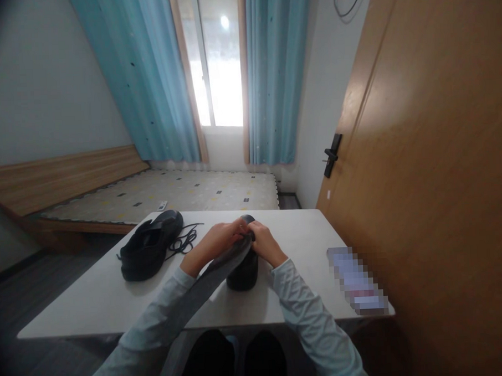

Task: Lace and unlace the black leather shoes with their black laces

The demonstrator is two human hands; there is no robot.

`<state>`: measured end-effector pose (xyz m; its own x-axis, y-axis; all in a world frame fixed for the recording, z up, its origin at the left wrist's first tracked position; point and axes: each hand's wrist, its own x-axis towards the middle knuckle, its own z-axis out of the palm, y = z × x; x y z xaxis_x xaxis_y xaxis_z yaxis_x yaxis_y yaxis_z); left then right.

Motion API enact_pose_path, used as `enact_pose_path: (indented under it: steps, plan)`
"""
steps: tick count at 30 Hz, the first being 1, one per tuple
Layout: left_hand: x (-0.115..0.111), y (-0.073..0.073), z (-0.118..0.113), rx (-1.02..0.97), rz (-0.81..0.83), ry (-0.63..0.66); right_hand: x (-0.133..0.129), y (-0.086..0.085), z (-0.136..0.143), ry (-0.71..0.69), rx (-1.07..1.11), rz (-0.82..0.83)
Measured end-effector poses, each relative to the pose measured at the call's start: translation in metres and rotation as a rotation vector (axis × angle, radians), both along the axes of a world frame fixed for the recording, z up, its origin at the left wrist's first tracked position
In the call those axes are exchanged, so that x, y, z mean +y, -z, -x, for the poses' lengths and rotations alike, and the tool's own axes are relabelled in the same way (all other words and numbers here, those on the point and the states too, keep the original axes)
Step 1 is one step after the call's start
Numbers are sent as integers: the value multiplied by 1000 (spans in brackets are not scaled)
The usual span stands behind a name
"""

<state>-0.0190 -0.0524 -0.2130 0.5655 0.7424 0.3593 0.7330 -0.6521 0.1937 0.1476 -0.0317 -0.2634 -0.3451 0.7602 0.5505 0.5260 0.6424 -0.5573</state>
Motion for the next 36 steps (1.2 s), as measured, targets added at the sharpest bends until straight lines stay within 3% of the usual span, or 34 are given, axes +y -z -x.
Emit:
enact_pose_path:
  steps: [6, 15, 23, 30, 33, 36]
  plan:
    - [-10, -9, 0, 63, -172, 63, 1, 0, -3, 10, 82, -22]
    - [-24, -20, -7, 141, -74, 48, 6, 8, 2, 99, 228, 1]
    - [-16, -5, -14, 269, -18, 41, 9, 13, 3, 120, 305, 18]
    - [-21, -6, -26, 321, 11, -17, 13, 15, 1, 97, 363, 63]
    - [-17, 2, -31, 419, -21, 48, 14, 14, 1, 83, 378, 79]
    - [-8, 15, -35, 385, -61, 103, 13, 13, 0, 63, 403, 114]
